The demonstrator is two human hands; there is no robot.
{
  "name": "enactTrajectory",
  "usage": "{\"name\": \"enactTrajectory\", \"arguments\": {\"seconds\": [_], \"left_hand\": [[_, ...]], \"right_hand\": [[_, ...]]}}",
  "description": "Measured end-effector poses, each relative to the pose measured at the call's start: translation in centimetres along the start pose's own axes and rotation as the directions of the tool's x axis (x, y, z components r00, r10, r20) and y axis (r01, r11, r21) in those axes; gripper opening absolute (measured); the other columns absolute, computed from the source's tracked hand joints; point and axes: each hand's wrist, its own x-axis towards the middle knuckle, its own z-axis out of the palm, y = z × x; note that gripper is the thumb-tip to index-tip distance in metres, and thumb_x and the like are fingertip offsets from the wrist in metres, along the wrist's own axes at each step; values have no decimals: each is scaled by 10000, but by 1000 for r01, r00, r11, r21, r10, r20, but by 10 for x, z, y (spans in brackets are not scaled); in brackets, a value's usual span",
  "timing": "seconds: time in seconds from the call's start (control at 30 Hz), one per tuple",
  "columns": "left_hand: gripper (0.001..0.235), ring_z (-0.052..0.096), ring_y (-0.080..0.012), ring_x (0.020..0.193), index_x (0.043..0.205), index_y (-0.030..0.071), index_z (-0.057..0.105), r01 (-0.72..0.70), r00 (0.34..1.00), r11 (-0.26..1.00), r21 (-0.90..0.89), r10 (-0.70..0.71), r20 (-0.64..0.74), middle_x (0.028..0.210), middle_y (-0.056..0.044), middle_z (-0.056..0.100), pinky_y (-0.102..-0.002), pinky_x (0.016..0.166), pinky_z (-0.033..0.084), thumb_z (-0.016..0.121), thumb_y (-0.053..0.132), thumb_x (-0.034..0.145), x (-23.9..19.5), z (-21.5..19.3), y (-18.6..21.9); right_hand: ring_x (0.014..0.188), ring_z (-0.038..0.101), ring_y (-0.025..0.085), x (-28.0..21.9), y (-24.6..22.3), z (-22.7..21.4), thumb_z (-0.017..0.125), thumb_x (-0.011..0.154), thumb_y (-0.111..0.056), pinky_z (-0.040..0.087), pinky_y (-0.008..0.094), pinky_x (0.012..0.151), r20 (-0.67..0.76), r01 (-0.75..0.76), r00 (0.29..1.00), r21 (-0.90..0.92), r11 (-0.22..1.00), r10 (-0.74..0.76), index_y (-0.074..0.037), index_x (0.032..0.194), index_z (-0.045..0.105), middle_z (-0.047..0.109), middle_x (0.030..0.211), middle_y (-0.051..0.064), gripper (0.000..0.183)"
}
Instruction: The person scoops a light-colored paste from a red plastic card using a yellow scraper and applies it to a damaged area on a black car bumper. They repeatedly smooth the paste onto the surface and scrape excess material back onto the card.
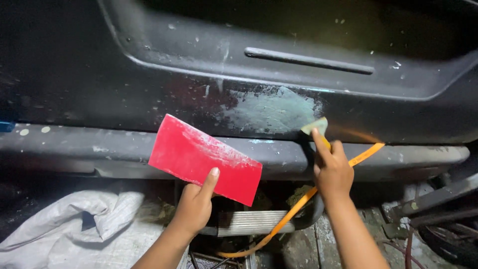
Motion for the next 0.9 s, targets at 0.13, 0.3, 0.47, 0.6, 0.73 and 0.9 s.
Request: {"name": "enactTrajectory", "arguments": {"seconds": [0.13,0.3,0.47,0.6,0.73,0.9], "left_hand": [[466,727,-165,1160,1178,77,757,3,1000,1000,17,-3,-26,1158,-24,796,-310,1036,531,498,399,962,0,1,-5],[467,716,-169,1151,1197,84,743,-25,1000,1000,3,25,14,1159,-25,782,-313,1026,531,488,401,969,2,5,-8],[484,728,-195,1174,1207,83,741,-44,999,999,-7,44,32,1179,-44,788,-325,1036,539,468,406,972,3,1,-4],[478,714,-186,1186,1229,81,729,-44,999,999,-22,45,24,1195,-39,777,-328,1040,536,486,399,967,3,-3,-8],[468,728,-183,1157,1173,78,759,-5,1000,1000,-30,6,26,1159,-33,788,-328,1014,541,486,400,972,0,-5,-6],[482,669,-250,1167,1192,-16,729,-122,992,992,-34,122,5,1157,-138,766,-459,1044,473,501,371,1017,0,-6,-6]], "right_hand": [[754,594,353,-22,-33,11,586,884,-96,495,495,621,18,-284,957,234,930,288,-379,1508,546,527,1001,66,687],[656,490,285,27,-95,-3,610,874,-43,346,433,418,-51,90,995,174,981,-82,-377,1536,486,467,963,41,751],[629,369,248,49,-49,2,584,917,31,293,396,419,-42,285,958,18,958,-284,-430,1569,425,399,849,45,814],[573,314,234,10,-17,8,571,944,5,228,386,413,23,115,993,13,993,-115,-408,1578,439,368,861,33,768],[662,493,305,-21,-41,0,574,919,-47,397,441,494,136,-199,975,200,959,174,-380,1569,458,489,950,73,739],[623,550,335,24,-106,-28,600,947,-147,445,459,490,-51,154,988,135,979,-149,-386,1523,518,451,882,34,629]]}}
